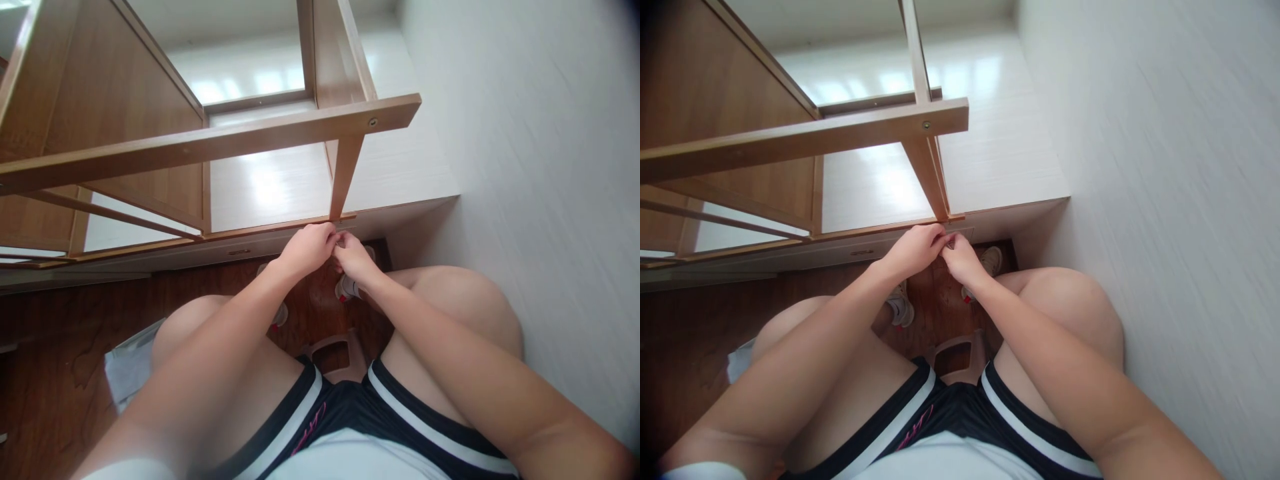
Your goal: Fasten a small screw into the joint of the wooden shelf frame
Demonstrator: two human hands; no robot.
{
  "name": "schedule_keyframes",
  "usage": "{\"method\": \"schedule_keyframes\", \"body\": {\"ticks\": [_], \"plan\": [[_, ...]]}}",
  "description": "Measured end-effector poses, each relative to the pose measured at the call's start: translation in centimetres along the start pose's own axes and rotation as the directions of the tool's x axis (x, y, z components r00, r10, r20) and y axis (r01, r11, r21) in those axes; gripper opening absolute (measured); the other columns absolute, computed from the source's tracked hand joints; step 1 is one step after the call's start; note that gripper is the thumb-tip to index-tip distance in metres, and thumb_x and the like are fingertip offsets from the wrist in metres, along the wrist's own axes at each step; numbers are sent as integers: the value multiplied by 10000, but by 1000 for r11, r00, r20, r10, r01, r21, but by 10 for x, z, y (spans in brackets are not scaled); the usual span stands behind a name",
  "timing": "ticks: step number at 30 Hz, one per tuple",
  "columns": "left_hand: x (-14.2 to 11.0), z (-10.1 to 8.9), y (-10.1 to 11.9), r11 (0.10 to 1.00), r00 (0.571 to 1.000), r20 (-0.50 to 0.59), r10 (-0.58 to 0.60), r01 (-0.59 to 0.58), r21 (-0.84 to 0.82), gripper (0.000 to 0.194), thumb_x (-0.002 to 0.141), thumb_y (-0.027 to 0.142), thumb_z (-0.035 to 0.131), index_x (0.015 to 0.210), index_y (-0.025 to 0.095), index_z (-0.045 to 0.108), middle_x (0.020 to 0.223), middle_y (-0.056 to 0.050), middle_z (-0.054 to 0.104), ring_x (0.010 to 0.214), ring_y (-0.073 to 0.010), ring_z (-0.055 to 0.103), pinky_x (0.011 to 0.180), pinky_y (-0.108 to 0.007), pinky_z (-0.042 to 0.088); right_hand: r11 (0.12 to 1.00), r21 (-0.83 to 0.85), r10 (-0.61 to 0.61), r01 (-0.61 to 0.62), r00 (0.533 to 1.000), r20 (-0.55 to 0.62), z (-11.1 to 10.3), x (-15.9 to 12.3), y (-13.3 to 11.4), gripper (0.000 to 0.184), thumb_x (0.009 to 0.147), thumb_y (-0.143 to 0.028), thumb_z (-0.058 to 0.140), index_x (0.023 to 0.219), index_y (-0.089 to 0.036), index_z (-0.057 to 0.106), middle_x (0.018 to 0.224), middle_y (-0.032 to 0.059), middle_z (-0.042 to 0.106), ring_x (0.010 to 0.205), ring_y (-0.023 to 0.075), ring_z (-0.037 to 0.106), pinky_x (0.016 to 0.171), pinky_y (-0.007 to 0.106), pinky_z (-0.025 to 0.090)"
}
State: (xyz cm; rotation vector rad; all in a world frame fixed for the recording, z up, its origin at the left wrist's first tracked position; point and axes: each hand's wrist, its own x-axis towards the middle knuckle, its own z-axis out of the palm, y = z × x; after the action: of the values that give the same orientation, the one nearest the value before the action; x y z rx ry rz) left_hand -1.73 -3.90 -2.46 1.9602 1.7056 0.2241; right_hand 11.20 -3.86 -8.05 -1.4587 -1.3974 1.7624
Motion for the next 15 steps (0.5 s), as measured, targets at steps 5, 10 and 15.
{"method": "schedule_keyframes", "body": {"ticks": [5,10,15], "plan": [[0,-1,0,994,998,45,-40,36,103,285,897,360,398,824,184,609,794,-74,647,723,-194,592,622,-269,372,788,-601,-112,137,990,79,-12,-14,-17,271,904,-353,388,868,-177,591,781,85,658,679,184,585,581,261,346],[-3,-2,0,996,998,-17,-65,66,64,265,889,358,416,827,196,615,817,-73,663,740,-204,602,609,-268,365,499,-848,-132,178,983,129,-34,-26,-33,376,926,-404,352,807,-177,627,811,98,676,719,202,605,595,278,294],[-4,2,1,986,993,-30,-116,111,-124,255,873,356,443,784,193,619,771,-70,663,667,-180,578,583,-256,356,433,-868,-131,241,970,204,-36,-32,-38,404,945,-413,311,834,-182,624,824,85,675,719,188,599,602,274,279]]}}
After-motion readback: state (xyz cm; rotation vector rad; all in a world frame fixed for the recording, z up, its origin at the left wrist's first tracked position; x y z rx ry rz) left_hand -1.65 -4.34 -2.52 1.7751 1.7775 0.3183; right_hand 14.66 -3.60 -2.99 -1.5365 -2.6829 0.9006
